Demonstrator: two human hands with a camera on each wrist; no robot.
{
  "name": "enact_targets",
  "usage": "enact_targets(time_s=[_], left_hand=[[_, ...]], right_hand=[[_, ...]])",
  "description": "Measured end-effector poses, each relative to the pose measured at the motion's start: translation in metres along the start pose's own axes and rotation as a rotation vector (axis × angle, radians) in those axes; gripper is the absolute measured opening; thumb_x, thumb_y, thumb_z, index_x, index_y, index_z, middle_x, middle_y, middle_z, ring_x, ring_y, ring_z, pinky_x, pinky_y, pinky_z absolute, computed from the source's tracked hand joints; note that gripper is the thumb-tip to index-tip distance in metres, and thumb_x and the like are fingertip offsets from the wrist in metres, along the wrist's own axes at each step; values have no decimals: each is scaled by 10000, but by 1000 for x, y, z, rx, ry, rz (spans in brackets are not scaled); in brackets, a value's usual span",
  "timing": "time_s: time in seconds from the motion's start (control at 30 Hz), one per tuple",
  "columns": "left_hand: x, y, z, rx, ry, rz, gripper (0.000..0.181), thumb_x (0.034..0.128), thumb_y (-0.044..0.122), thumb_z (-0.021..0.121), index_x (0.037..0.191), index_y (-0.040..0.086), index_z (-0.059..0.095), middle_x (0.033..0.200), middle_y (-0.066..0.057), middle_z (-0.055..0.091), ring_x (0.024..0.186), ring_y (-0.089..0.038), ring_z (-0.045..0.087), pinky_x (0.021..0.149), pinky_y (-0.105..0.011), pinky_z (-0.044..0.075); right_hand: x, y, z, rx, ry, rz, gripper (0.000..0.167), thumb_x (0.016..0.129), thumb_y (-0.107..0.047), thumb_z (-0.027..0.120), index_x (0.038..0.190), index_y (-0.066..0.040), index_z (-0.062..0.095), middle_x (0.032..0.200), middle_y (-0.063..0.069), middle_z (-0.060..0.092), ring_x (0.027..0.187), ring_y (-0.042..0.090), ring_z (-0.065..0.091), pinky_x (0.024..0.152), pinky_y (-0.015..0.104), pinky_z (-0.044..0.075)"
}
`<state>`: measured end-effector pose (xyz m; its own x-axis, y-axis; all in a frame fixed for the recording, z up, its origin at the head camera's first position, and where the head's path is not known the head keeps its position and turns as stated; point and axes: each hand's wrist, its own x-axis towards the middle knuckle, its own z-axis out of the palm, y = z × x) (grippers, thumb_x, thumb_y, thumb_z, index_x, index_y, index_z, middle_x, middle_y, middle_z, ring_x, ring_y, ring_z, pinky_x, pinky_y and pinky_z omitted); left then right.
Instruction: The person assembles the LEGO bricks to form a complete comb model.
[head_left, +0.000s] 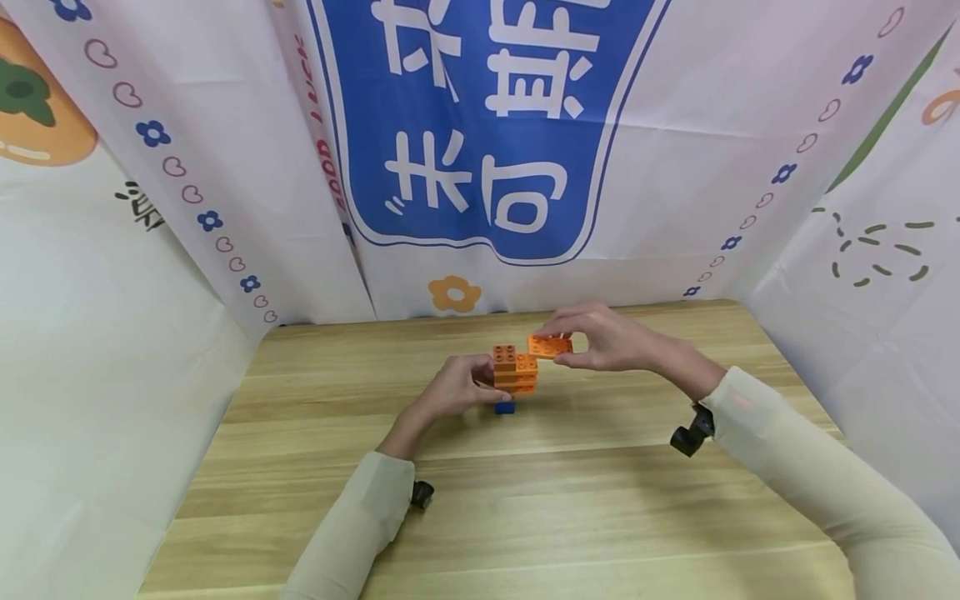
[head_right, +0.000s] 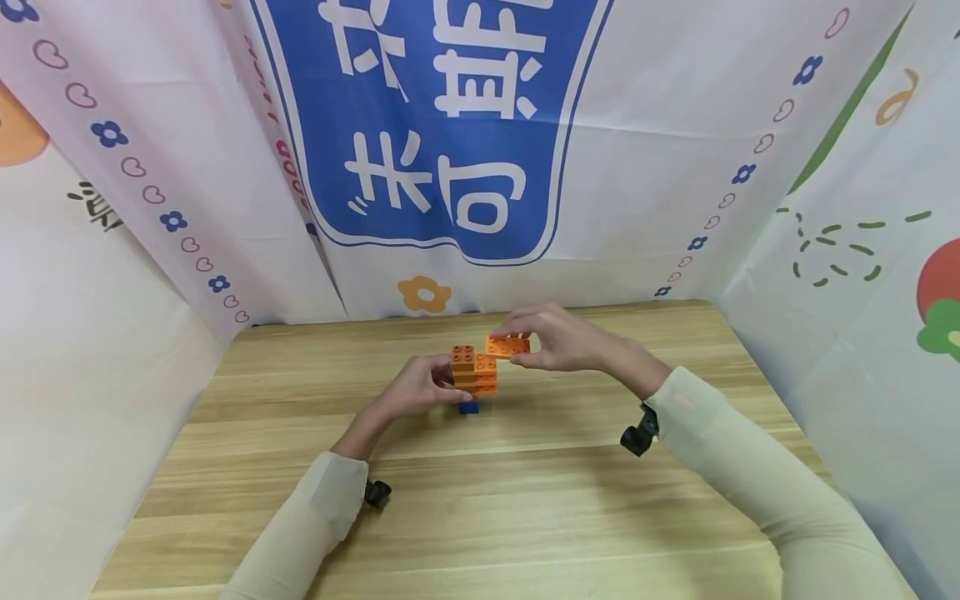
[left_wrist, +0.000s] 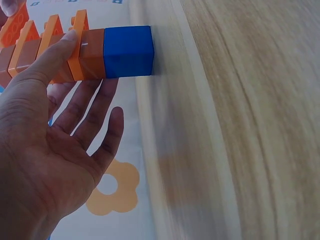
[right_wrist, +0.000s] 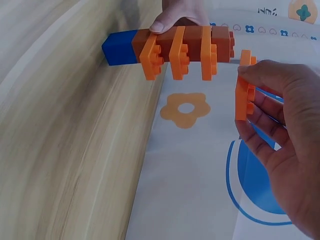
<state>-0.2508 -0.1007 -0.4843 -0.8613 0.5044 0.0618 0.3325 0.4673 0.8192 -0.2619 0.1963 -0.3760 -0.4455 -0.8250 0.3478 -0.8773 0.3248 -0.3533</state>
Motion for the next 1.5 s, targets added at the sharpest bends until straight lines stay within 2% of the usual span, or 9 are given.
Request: enact_targets(time_s=[0.33,0.7,1.0,1.23,1.5], left_hand=[[1,0,-1,-2,-8,9,275,865,214,912,1059,108,748,977,15,774,889,-126,718,819,-310,603],[1,-3,-1,-6,-10,30,263,866,210,911,1053,115,752,967,21,778,867,-128,716,795,-307,601],[1,-2,-1,-7,-15,27,257,871,227,907,1054,134,753,983,24,780,878,-134,712,805,-317,595],[0,-1,-1,-16,-17,10,270,876,220,903,1076,115,755,991,18,780,884,-130,711,835,-323,599],[1,-1,-1,-7,-12,12,265,872,202,905,1067,111,751,1005,11,781,896,-132,720,855,-333,605]], right_hand=[[14,-5,7,25,-13,-1,369,898,-95,838,1251,-29,754,1218,89,759,1035,201,736,893,383,617],[26,-10,14,27,-21,-10,360,907,-86,833,1253,-29,751,1221,95,759,1046,214,740,908,385,616],[33,-10,17,22,-30,-20,363,893,-72,844,1242,-24,758,1183,97,757,980,189,723,854,339,616],[38,-13,17,-7,-56,-21,391,896,-87,842,1271,-24,749,1210,105,748,1066,235,728,941,392,604],[43,-17,16,-33,-88,-11,388,903,-80,836,1274,-10,749,1215,118,738,1097,263,718,963,403,598]])
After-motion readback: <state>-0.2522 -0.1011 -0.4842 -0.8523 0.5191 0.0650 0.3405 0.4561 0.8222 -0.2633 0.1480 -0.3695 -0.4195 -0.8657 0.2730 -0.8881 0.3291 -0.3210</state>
